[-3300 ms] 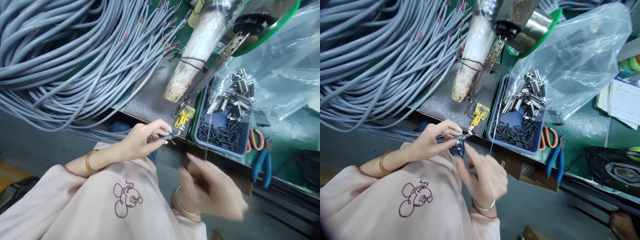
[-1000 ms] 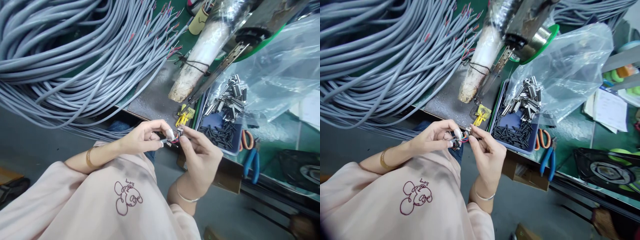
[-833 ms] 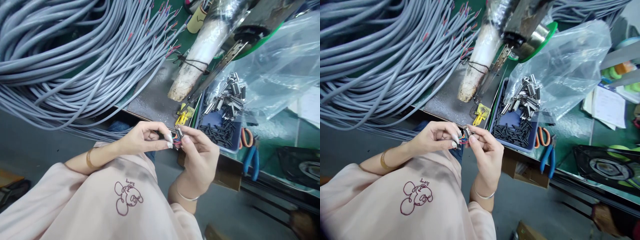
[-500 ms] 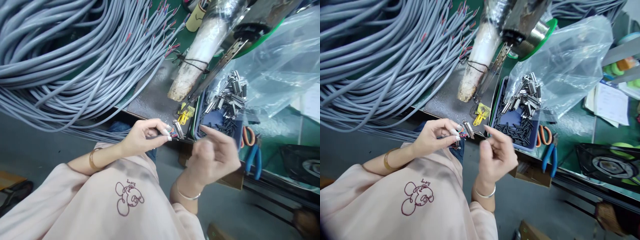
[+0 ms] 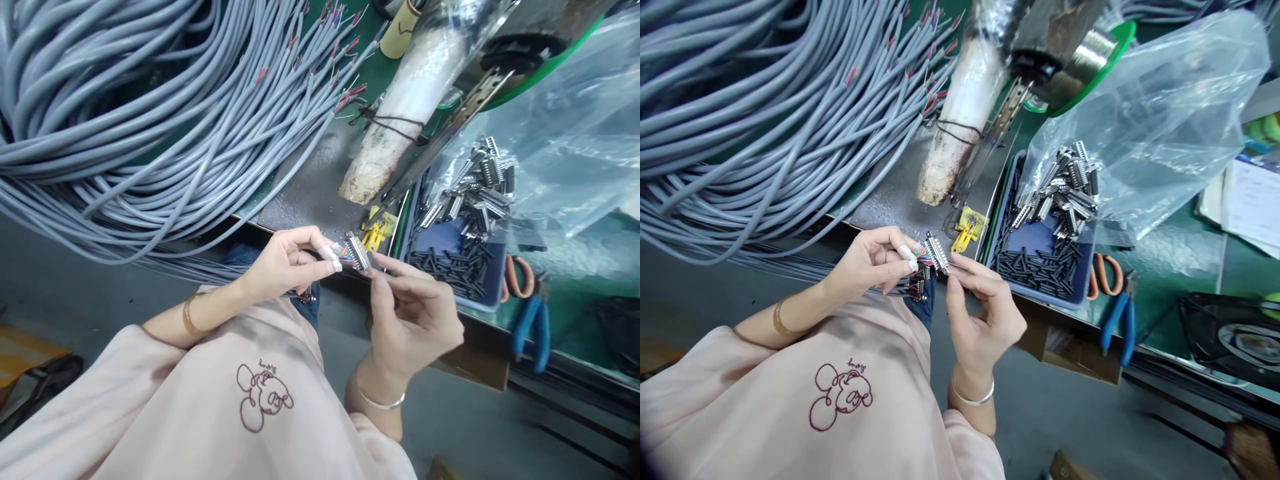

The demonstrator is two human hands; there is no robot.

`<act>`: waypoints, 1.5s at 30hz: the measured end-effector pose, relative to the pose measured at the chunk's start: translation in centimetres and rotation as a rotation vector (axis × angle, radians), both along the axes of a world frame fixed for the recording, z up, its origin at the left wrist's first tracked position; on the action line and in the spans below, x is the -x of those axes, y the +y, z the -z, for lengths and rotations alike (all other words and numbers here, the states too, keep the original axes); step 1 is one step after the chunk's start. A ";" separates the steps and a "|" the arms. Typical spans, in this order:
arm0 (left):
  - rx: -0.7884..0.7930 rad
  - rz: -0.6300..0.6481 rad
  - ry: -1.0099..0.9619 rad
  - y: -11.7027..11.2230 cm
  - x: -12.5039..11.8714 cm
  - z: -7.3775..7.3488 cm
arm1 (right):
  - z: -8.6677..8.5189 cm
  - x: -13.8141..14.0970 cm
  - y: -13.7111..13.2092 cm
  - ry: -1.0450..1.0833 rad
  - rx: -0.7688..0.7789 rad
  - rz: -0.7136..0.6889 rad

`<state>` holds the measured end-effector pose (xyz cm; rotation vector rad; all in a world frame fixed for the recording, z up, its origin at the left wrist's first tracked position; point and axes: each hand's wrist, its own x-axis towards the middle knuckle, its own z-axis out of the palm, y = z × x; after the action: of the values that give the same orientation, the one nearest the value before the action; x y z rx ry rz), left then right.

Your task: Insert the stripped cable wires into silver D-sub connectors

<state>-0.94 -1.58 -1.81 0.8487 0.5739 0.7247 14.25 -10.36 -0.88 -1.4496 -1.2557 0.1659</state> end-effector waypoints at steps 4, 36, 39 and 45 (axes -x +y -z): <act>-0.040 -0.010 0.013 0.0 0.0 0.0 | 0.5 0.3 0.3 0.010 -0.015 0.004; -0.460 -0.279 0.374 0.4 -1.5 -0.3 | 1.1 -0.2 1.3 -0.247 0.053 0.034; -0.473 -0.285 0.378 0.6 -1.7 -0.5 | 0.8 -0.3 1.6 -0.186 0.045 0.015; -0.484 -0.302 0.404 1.2 -2.1 -0.7 | 0.4 -0.5 2.2 -0.129 0.047 -0.028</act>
<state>1.14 -0.40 -1.13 1.3939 0.9197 0.9968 14.75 -8.13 -1.31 -1.5032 -1.3849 0.1235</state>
